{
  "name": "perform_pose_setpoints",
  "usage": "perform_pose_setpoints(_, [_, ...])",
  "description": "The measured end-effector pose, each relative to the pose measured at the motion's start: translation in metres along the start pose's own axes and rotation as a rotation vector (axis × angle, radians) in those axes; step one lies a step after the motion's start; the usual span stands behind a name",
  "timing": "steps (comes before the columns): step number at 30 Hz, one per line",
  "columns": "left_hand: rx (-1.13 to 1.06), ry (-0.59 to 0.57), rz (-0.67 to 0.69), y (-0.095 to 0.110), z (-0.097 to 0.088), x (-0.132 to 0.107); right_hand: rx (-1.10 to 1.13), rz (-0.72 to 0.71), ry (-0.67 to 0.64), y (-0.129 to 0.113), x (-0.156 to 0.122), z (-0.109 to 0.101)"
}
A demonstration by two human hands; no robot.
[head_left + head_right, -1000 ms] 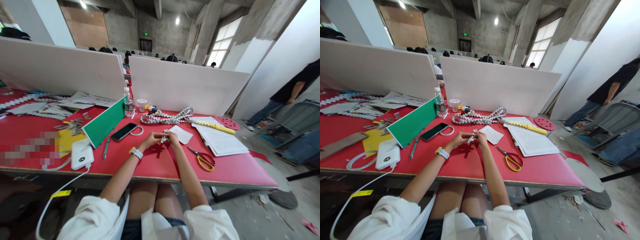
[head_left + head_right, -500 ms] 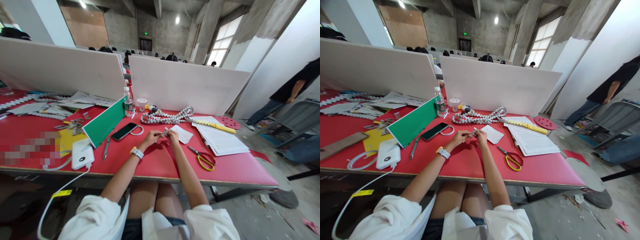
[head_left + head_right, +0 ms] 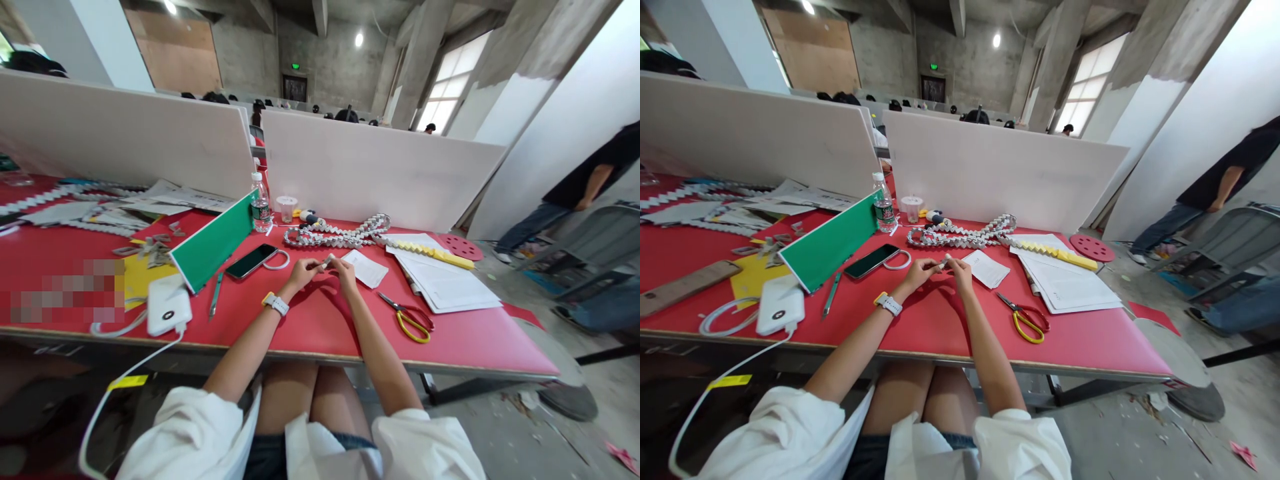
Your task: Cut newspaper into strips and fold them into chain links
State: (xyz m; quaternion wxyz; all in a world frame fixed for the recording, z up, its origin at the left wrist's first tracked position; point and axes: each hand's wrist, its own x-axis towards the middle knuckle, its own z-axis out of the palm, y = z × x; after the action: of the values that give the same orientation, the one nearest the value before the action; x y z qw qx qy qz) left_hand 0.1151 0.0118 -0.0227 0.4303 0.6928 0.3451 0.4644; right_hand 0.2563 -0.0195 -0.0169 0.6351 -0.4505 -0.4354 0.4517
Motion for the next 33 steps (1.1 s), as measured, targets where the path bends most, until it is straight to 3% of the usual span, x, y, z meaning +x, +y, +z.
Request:
perform_pose_setpoints(5, [0.019, 0.024, 0.033, -0.001, 0.003, -0.001, -0.101, -0.094, 0.012, 0.003, 0.002, 0.001])
perform_pose_setpoints(12, [0.319, 0.13, 0.147, -0.007, 0.008, -0.002, -0.122, -0.14, 0.041, 0.011, 0.007, -0.002])
perform_pose_setpoints(17, [0.384, 0.228, 0.164, -0.01, 0.003, 0.0, -0.099, -0.126, 0.062, 0.007, 0.005, -0.002])
perform_pose_setpoints(22, [0.242, 0.049, 0.109, -0.005, 0.001, 0.0, -0.102, -0.141, 0.074, 0.005, 0.007, -0.004])
perform_pose_setpoints(33, [0.009, 0.018, -0.063, 0.002, 0.006, -0.003, -0.063, -0.155, 0.092, 0.008, 0.007, 0.0])
